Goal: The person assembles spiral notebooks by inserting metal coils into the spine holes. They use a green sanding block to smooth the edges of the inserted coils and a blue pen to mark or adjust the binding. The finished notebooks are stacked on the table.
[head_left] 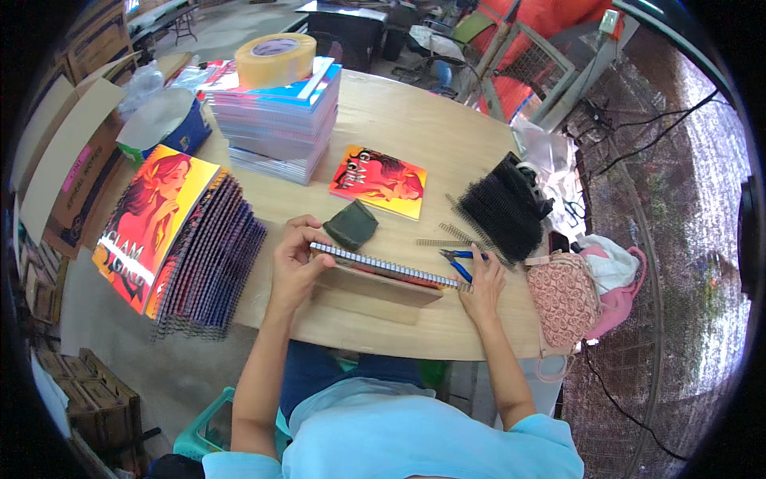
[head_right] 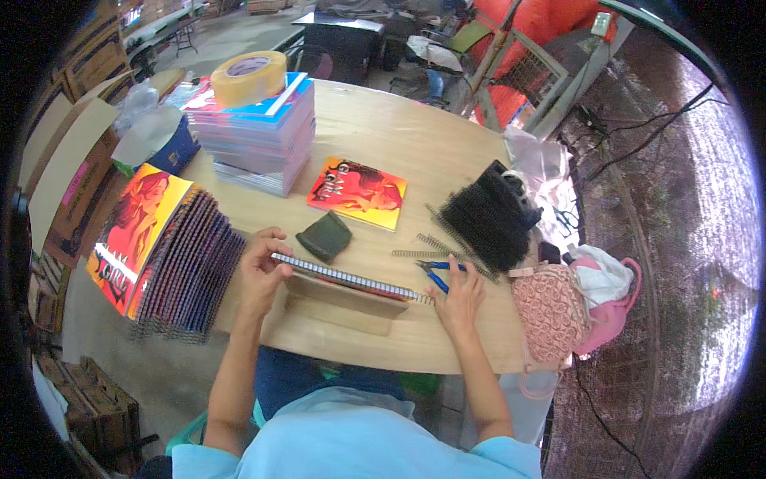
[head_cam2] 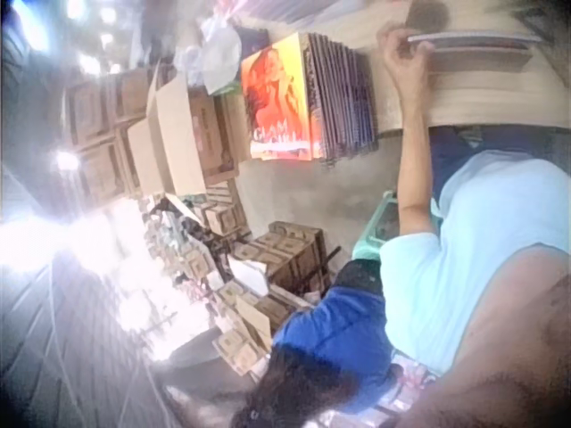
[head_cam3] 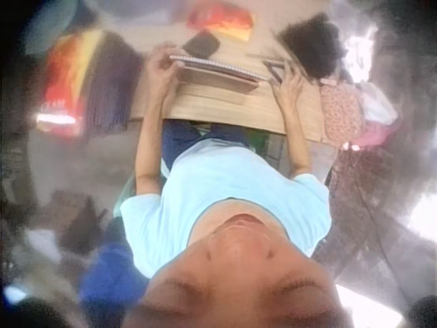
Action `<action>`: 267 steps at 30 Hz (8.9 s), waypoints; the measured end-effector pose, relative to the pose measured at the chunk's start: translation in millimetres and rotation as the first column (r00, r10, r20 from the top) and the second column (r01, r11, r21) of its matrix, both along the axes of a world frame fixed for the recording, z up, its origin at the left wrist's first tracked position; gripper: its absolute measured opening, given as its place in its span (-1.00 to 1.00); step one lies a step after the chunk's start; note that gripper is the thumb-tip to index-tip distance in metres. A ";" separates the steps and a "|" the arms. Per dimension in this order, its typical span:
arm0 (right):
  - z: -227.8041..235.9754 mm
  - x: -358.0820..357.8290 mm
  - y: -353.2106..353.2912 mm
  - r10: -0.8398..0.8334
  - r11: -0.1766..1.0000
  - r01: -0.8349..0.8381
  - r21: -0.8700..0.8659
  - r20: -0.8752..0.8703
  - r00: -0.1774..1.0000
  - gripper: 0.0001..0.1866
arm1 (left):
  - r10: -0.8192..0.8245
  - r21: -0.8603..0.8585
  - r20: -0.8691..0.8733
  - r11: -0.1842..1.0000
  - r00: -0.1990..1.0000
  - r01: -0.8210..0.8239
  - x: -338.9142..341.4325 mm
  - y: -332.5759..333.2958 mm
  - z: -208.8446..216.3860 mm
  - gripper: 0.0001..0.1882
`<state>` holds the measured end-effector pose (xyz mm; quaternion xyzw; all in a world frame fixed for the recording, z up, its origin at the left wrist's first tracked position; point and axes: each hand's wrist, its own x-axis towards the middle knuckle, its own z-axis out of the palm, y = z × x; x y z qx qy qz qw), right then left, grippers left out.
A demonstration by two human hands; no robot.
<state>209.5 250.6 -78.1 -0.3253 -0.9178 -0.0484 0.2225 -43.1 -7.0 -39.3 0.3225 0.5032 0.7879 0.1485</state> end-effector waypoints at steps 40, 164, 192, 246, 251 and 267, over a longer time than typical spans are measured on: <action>181.1 -130.9 -76.6 0.628 0.593 -0.641 -0.486 -0.218 0.747 -0.71 | 0.192 -0.041 -0.100 0.979 0.976 -0.197 11.7 10.1 -4.3 -0.83; 22.7 -47.3 -85.0 -0.099 0.321 -0.848 -0.420 -0.906 0.411 -0.03 | 0.314 -0.336 0.029 0.897 0.949 -0.287 47.4 33.1 18.0 -0.28; 123.9 -12.0 -1.9 0.566 0.550 -0.704 -0.449 -0.419 0.710 -0.72 | -0.081 -0.235 -0.870 0.935 0.486 -0.264 95.1 77.3 71.7 -0.90; 150.3 -72.2 58.4 0.728 -0.053 -0.586 -0.809 -0.433 0.531 -0.36 | -0.021 -0.203 -0.900 0.903 0.435 -0.378 73.7 56.4 62.8 -0.77; 143.2 -53.6 51.5 0.591 -0.157 -0.582 -0.798 -0.548 0.592 -0.27 | -0.035 -0.209 -0.899 0.910 0.437 -0.358 74.8 60.7 66.6 -0.86; 136.1 -69.7 35.6 0.650 0.126 -0.530 -0.838 -0.335 0.683 -0.21 | 0.058 -0.238 -0.885 0.796 0.462 -0.556 75.1 44.4 68.4 -0.65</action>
